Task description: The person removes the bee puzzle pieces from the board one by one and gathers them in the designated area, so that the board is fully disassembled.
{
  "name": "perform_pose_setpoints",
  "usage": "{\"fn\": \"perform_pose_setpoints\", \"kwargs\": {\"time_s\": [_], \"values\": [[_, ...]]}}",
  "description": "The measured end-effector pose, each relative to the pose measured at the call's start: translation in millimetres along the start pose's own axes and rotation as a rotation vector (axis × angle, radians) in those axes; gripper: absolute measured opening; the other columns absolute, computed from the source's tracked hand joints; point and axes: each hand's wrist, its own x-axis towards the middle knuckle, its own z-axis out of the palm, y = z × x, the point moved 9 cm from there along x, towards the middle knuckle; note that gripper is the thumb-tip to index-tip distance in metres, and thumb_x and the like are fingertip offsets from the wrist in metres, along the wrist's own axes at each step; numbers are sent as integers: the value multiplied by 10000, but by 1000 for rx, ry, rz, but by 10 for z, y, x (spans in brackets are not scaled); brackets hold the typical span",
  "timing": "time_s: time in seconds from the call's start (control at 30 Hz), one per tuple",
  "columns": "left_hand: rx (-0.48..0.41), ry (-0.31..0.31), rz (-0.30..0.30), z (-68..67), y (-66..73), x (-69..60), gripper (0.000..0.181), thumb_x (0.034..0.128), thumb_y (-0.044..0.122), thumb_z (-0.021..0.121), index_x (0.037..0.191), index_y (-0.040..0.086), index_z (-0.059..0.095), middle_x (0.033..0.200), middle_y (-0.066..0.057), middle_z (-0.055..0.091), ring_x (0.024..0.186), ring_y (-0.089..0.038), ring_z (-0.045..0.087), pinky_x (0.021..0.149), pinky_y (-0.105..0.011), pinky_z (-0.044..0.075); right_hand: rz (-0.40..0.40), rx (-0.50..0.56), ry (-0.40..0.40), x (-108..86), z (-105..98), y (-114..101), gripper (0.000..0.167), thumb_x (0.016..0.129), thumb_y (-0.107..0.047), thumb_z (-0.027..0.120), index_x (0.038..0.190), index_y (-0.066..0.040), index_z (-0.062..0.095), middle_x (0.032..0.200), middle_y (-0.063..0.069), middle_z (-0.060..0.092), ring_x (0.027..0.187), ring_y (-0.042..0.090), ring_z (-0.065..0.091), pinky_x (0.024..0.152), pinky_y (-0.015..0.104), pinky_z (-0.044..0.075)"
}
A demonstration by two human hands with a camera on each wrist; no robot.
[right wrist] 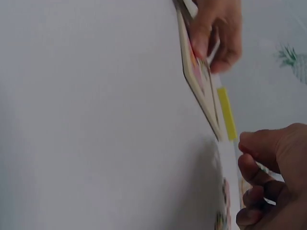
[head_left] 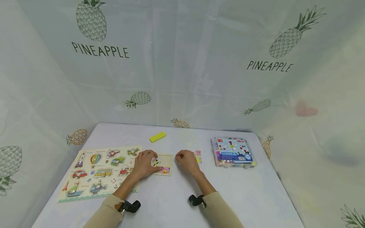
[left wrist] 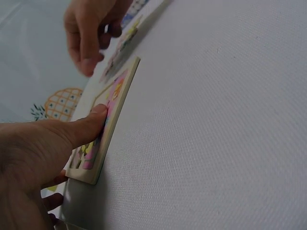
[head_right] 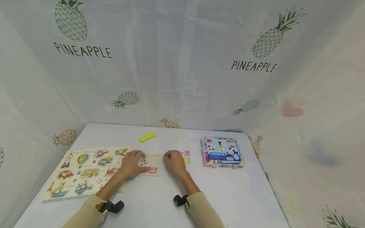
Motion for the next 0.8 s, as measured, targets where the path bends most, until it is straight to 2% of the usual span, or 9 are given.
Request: {"fn": "perform_pose_setpoints", "kwargs": {"time_s": [0.17,0.37,0.6,0.8], "values": [[44,-31,-53,0,-9,17,776,750,484,863,1348,93,560,1394,-171,514,1316,-446,385,1042,-652,302,-79,14,-121,61,318,-312,139,921,-226,748,1015,-131,786,753,-67,597,690,80,502,634,236,424],[54,-63,-60,24,-9,24,834,768,473,854,1419,64,531,1424,-172,498,1332,-443,373,1070,-661,279,-105,-106,-191,135,578,-457,269,924,-300,738,1167,-187,765,758,-104,598,711,57,487,663,229,402],[51,-53,-49,19,-11,13,809,766,456,859,1406,68,551,1422,-162,499,1329,-433,377,1061,-660,288,-112,-144,-194,141,646,-534,310,905,-279,759,1206,-207,751,684,-97,571,677,81,476,604,237,389],[59,-29,-31,-13,-4,6,807,755,449,868,1391,59,561,1402,-167,513,1309,-436,394,1040,-660,307,-103,-152,-203,134,680,-551,293,911,-297,758,1198,-237,754,713,-94,548,696,87,463,555,211,388]]}}
